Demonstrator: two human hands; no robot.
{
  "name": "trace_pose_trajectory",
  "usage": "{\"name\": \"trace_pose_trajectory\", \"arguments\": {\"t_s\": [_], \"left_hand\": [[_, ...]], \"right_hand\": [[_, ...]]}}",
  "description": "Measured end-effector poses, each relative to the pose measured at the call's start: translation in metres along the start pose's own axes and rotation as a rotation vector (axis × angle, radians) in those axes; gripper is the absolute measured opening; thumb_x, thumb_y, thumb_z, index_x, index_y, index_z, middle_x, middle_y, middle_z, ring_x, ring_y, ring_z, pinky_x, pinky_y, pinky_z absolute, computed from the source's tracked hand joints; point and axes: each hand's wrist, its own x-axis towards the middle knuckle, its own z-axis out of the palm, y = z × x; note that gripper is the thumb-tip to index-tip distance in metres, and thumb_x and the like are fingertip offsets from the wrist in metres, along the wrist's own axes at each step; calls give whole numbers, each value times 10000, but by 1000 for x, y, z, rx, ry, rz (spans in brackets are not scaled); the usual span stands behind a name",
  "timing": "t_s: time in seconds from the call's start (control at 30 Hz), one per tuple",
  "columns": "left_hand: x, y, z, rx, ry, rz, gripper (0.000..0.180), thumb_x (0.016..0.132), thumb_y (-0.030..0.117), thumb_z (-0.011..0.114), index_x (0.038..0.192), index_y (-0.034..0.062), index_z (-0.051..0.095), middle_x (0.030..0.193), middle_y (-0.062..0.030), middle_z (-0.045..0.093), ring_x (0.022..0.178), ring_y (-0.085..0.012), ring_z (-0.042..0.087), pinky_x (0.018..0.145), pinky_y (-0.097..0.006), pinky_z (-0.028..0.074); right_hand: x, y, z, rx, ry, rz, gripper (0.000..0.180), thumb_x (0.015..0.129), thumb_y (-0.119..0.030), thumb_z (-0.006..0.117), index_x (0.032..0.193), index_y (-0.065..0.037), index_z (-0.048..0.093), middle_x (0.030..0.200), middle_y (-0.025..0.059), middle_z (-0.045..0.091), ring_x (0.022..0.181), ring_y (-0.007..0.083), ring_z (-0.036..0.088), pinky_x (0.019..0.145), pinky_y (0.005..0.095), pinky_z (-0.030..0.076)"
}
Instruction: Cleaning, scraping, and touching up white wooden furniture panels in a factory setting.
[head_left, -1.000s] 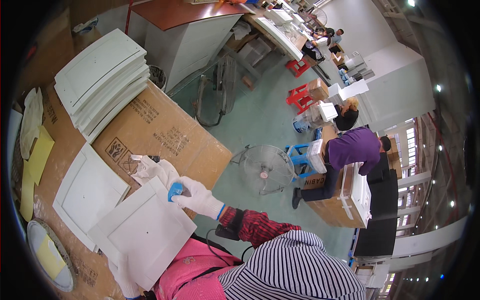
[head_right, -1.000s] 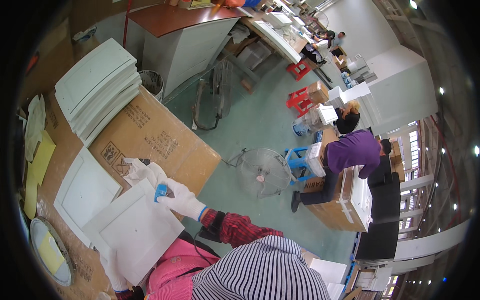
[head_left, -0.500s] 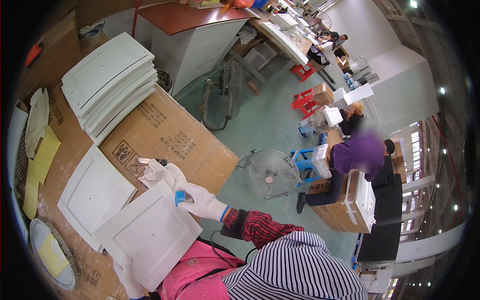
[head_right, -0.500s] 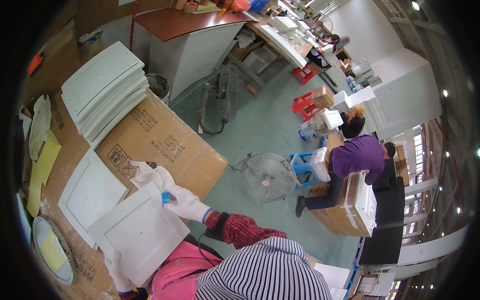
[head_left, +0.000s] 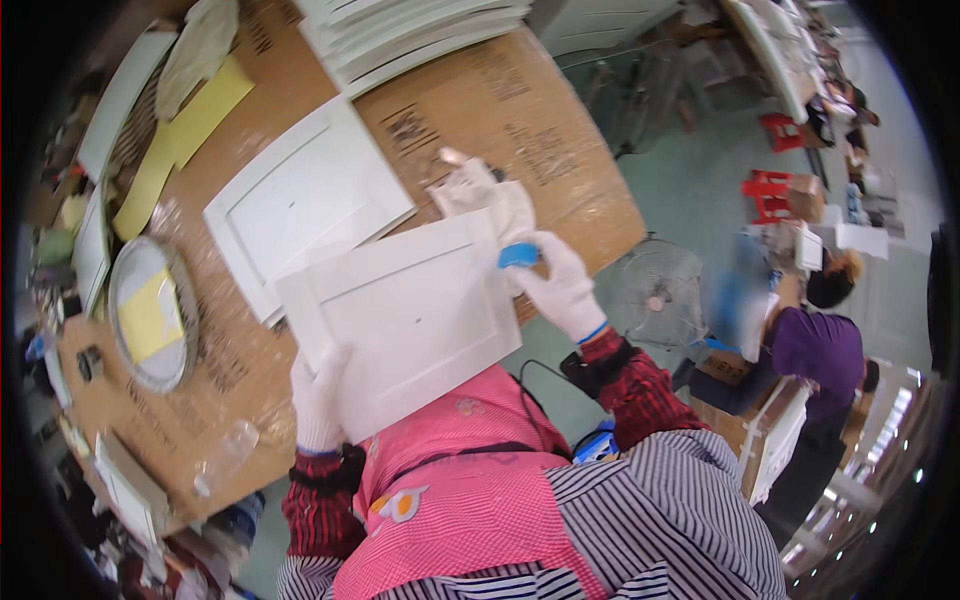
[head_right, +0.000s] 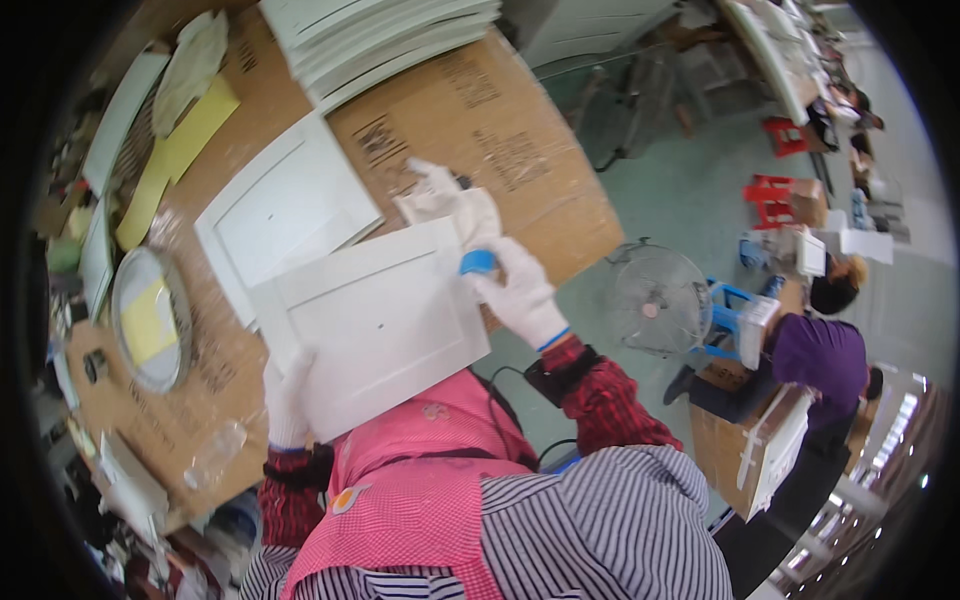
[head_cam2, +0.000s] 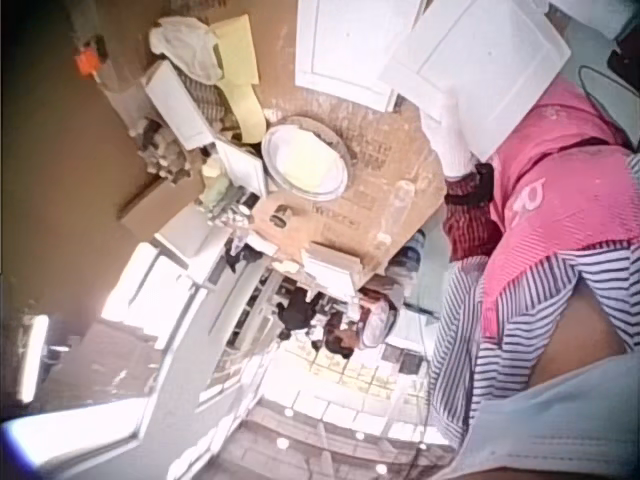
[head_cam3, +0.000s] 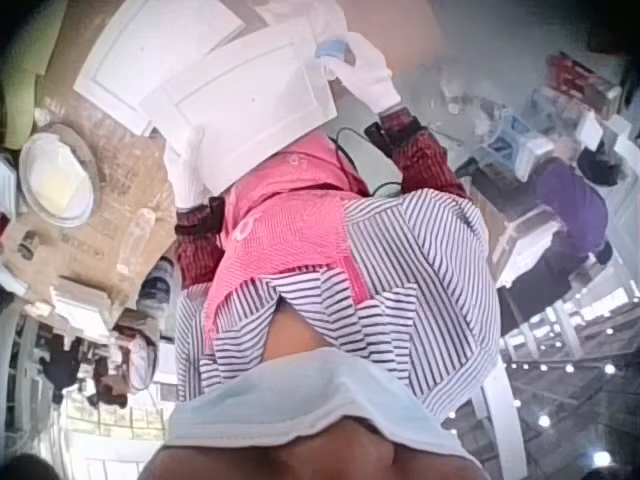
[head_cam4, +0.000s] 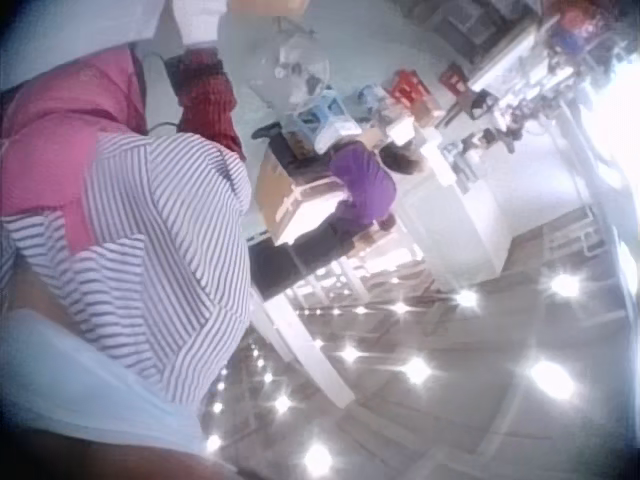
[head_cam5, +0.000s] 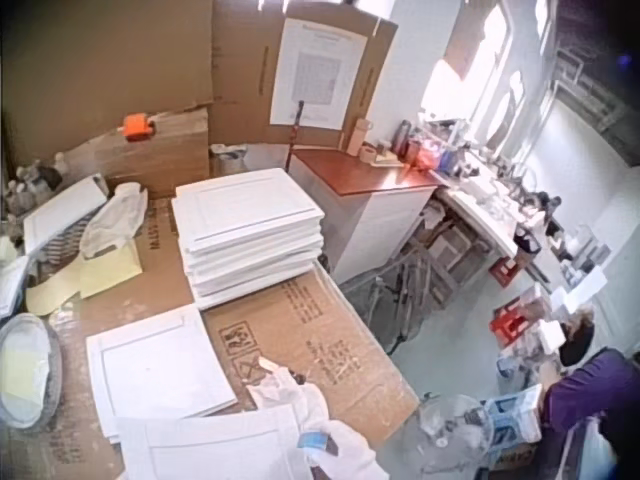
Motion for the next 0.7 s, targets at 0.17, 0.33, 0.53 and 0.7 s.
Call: {"name": "trace_pose_trajectory", "arguments": {"t_s": [0.17,0.33,0.53,0.7], "left_hand": [[-1,-7,-5,16,62,-90,351,928,161,703,1210,-31,620,1054,-70,688,901,-142,666,769,-289,547],[1,-9,-10,104,87,-94,415,917,235,718,1229,-23,629,1064,-79,702,911,-138,667,794,-289,540],[2,-4,-10,216,114,-112,524,887,336,741,1265,-10,631,1098,-112,717,944,-155,674,845,-308,532],[2,-2,-10,302,122,-96,557,876,367,747,1272,-6,630,1099,-123,720,956,-172,677,863,-320,528]], "right_hand": [[14,11,15,-37,-170,129,360,814,-2,734,1158,-33,634,996,74,671,963,174,647,897,327,513],[29,8,23,-208,-125,-105,396,815,-67,749,1193,-64,630,1090,130,687,1021,303,670,901,385,520],[42,-1,27,-237,-184,-168,359,830,-92,741,1172,-82,632,1115,143,682,1037,350,660,887,426,524],[43,0,31,-183,-198,-135,355,827,-79,740,1167,-82,638,1093,147,683,1031,345,661,883,418,526]]}}
